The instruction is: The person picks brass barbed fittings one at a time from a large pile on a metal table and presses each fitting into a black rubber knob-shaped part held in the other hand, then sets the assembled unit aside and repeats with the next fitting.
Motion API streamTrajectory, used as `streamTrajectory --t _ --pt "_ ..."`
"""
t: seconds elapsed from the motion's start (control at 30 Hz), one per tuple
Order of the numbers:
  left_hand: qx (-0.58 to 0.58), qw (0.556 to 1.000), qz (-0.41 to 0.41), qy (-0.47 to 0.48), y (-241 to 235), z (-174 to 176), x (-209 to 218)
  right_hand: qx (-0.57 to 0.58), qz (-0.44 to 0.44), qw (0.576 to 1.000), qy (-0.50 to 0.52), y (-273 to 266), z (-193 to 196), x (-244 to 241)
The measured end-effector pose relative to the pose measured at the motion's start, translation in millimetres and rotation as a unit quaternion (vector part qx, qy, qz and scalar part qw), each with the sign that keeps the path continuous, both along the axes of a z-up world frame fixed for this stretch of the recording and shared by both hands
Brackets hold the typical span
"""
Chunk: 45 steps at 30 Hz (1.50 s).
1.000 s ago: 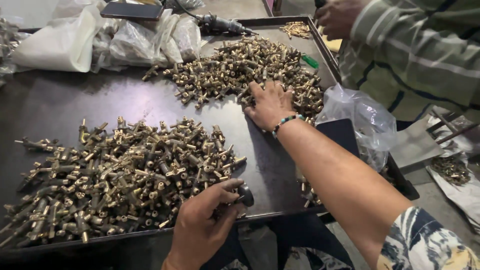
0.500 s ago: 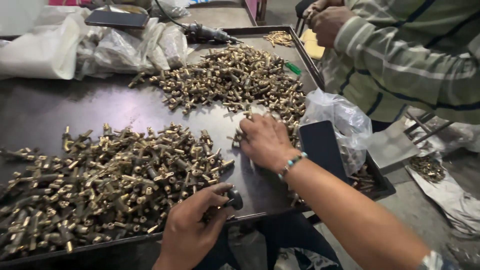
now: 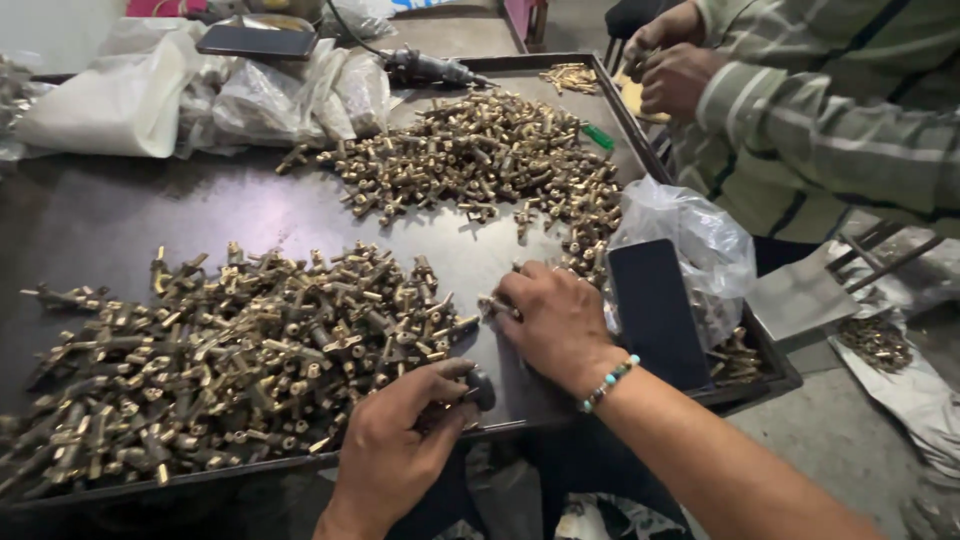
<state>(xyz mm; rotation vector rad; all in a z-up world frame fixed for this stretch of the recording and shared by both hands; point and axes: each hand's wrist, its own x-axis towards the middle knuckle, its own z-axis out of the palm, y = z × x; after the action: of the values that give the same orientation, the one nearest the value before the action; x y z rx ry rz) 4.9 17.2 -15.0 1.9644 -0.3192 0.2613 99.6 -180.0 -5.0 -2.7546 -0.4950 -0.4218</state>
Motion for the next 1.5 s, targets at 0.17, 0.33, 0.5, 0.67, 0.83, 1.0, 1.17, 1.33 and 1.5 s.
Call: streamTrajectory --t 0.17,0.33,0.5,0.67,0.83,1.0,1.17,1.33,1.5 --pt "-0.010 1.000 -0.007 -0.015 -0.8 -13.4 3.4 -0.010 -0.002 0.999 -0.047 -12.3 -10.9 8.7" --pt "-0.150 0.987 0.003 0.062 -2.0 -21.3 5.7 0.089 0.003 0.991 -0.096 -13.6 3.0 -20.3" --pt "-0.199 0.977 0.068 0.035 -5.1 -14.7 11.4 0.436 0.074 0.884 0.154 -21.5 6.4 -54.2" --pt "-0.209 0.969 0.076 0.107 -5.4 -17.8 23.1 0.529 0.128 0.815 0.200 -28.5 -3.1 -63.0" --pt "-0.193 0.973 0.054 0.110 -4.6 -30.0 30.9 0.532 0.145 0.809 0.204 -36.0 2.8 -64.3" --pt "-0.169 0.985 0.024 0.018 2.0 -33.3 35.6 0.494 0.166 0.833 0.187 -37.5 22.4 -67.1" --pt "-0.155 0.988 -0.021 0.007 9.5 -12.1 38.1 0.410 0.185 0.888 0.093 -37.0 35.9 -67.1" --pt "-0.132 0.989 -0.059 -0.027 12.6 0.4 33.1 0.338 0.227 0.913 0.000 -34.2 44.6 -65.5" --pt "-0.113 0.980 0.012 0.164 6.6 23.9 22.4 0.284 0.239 0.928 -0.032 -30.9 40.0 -66.5"
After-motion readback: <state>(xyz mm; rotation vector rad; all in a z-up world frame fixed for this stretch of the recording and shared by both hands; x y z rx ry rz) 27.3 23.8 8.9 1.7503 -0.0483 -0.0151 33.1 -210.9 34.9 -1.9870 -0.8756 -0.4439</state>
